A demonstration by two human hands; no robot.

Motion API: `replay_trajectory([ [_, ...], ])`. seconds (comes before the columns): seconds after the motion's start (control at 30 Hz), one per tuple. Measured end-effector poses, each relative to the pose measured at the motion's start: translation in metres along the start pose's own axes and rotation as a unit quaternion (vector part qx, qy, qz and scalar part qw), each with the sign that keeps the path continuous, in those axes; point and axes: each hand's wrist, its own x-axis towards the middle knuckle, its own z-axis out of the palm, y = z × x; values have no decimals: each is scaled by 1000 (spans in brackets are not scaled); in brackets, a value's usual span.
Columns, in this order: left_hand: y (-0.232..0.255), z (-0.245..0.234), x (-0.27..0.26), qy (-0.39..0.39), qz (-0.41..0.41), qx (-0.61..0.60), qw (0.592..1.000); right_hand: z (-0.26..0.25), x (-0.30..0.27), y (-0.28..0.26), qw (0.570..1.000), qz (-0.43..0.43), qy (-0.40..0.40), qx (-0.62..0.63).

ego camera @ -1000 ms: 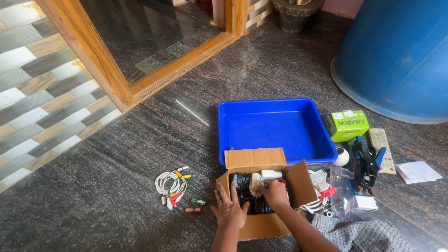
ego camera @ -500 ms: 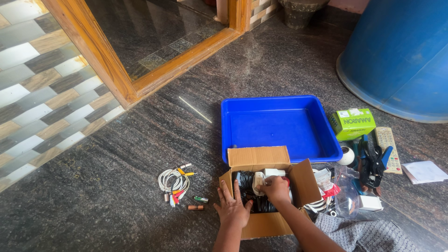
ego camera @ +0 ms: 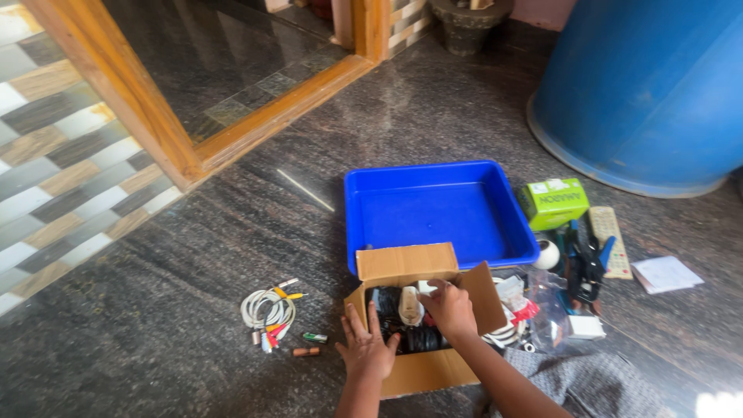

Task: The person sits on the floor and organizes various electronic accessories, including cables, adapters, and small devices, into a cardboard box. They pick up items from the floor and place them neatly inside the box.

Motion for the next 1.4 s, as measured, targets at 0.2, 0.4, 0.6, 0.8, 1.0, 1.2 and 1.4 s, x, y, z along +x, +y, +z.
replay_trajectory([
  [0.2, -3, 8, 3, 32, 7, -2, 999, -52, -4, -10, 995, 63, 63, 42],
  [0.4, -3, 14, 8, 38, 6, 13, 999, -96, -5, 33, 977, 131, 168, 28],
  [0.6, -1, 17, 14, 24, -7, 34, 999, -122, -3, 115, 960, 152, 235, 24],
  [0.8, -1, 20, 14, 40, -7, 39, 998, -140, -17, 210, 938, 241, 246, -51],
  [1.0, 0, 17, 11, 37, -5, 41, 998, -141, -23, 283, 928, 272, 195, -162],
  [1.2, 1, 15, 9, 36, -6, 42, 998, -135, -20, 298, 920, 307, 127, -208],
  [1.4, 1, 15, 8, 38, -7, 34, 999, -133, -17, 296, 918, 305, 92, -235],
])
